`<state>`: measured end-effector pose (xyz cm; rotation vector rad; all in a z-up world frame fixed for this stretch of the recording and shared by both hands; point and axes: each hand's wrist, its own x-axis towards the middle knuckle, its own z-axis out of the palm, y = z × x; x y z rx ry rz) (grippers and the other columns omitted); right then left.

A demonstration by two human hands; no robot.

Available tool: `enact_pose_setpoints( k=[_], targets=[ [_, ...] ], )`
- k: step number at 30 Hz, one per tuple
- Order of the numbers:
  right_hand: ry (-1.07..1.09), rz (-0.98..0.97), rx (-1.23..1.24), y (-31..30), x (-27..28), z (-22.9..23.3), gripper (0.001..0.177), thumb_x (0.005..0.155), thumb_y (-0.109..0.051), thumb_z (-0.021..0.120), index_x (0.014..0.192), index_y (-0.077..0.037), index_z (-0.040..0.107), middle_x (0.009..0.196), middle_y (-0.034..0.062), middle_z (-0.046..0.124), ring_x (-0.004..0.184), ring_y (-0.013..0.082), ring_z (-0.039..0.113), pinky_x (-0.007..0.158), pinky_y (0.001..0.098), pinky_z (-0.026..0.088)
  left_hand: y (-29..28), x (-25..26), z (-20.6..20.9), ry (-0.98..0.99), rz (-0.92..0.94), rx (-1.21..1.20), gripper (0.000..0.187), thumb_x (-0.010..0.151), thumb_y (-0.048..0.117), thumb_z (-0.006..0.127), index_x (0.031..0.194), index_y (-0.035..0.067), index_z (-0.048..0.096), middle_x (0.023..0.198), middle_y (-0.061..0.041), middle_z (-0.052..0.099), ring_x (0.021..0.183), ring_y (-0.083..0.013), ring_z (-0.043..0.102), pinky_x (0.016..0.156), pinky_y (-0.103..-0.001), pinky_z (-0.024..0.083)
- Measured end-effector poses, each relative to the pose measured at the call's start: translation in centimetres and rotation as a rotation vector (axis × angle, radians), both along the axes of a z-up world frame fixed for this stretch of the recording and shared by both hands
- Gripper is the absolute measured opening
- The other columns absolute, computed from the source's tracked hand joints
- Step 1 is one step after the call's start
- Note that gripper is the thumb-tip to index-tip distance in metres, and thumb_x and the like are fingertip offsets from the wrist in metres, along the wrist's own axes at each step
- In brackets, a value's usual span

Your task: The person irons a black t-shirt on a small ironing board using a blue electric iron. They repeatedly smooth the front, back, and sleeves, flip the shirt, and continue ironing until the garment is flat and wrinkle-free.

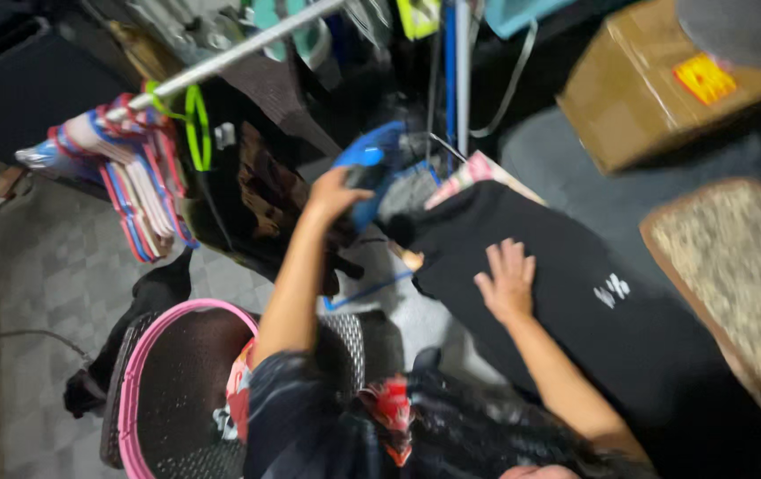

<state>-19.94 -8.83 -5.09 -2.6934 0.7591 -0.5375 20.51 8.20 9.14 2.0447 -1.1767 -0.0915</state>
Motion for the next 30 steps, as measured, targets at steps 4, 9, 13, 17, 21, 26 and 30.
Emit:
enact_pose_setpoints(
  k=[4,9,13,17,21,26,30],
  targets=[
    [-0.039,-0.234,0.027,-2.4,-9.6,0.1,0.074,0.095,-0.042,0.063,0.156,-0.006,0.042,0.166,0.0244,0.03,0.155,0.0444,0.022,0.124,0.0638,0.015,8.3,-9.1,5.2,0.453,0.145,0.141,0.044,0.076,0.027,0.089,0.111,0.003,0.074,0.083,-0.008,0.072,0.068,-0.0126,0.063,0.061,-0.032,0.054],
    [0.115,-0.372,0.096,-2.1,-17.5,0.0,0.073,0.096,-0.045,0.057,0.157,-0.009,0.039,0.166,0.0237,0.028,0.155,0.0426,0.019,0.121,0.0639,0.013,6.8,-21.6,2.7,0.608,0.09,0.313,0.047,0.072,0.028,0.089,0.105,-0.001,0.072,0.078,-0.009,0.072,0.063,-0.0166,0.067,0.059,-0.033,0.054],
    [0.282,-0.387,0.049,-1.6,-19.0,0.7,0.071,0.098,-0.051,0.05,0.158,-0.014,0.037,0.166,0.0184,0.028,0.155,0.0397,0.019,0.122,0.0626,0.011,-0.1,-29.1,-3.2,0.71,-0.025,0.405,0.045,0.072,0.031,0.085,0.103,0.002,0.072,0.073,-0.008,0.07,0.061,-0.0197,0.065,0.059,-0.036,0.052],
    [0.318,-0.4,0.041,-1.1,-18.5,1.4,0.071,0.099,-0.052,0.047,0.158,-0.014,0.037,0.166,0.0175,0.028,0.154,0.0391,0.019,0.122,0.0619,0.011,-9.8,-32.2,-6.6,0.601,-0.088,0.374,0.044,0.075,0.033,0.083,0.1,-0.001,0.072,0.076,-0.012,0.072,0.068,-0.0233,0.069,0.065,-0.039,0.054],
    [0.302,-0.401,0.032,-1.5,-18.6,1.8,0.071,0.099,-0.053,0.047,0.158,-0.015,0.037,0.166,0.0173,0.028,0.154,0.0382,0.019,0.122,0.062,0.009,-20.8,-32.3,-6.8,0.541,-0.061,0.248,0.047,0.073,0.032,0.084,0.106,0.001,0.071,0.087,-0.014,0.075,0.079,-0.0261,0.073,0.073,-0.039,0.056],
    [0.314,-0.393,0.052,-1.7,-18.4,1.8,0.071,0.098,-0.052,0.047,0.159,-0.015,0.036,0.167,0.0164,0.027,0.154,0.0384,0.018,0.122,0.0623,0.008,-24.9,-32.0,-6.6,0.511,-0.052,0.349,0.049,0.079,0.038,0.077,0.115,0.005,0.071,0.098,-0.02,0.076,0.092,-0.0341,0.074,0.083,-0.043,0.055],
    [0.289,-0.385,0.054,-1.7,-18.8,1.6,0.071,0.099,-0.051,0.046,0.159,-0.015,0.036,0.167,0.0171,0.026,0.155,0.0392,0.018,0.122,0.063,0.008,-14.4,-32.4,-6.9,0.478,-0.056,0.404,0.055,0.076,0.041,0.079,0.119,0.008,0.07,0.106,-0.019,0.076,0.101,-0.0317,0.073,0.089,-0.042,0.053]
  ],
)
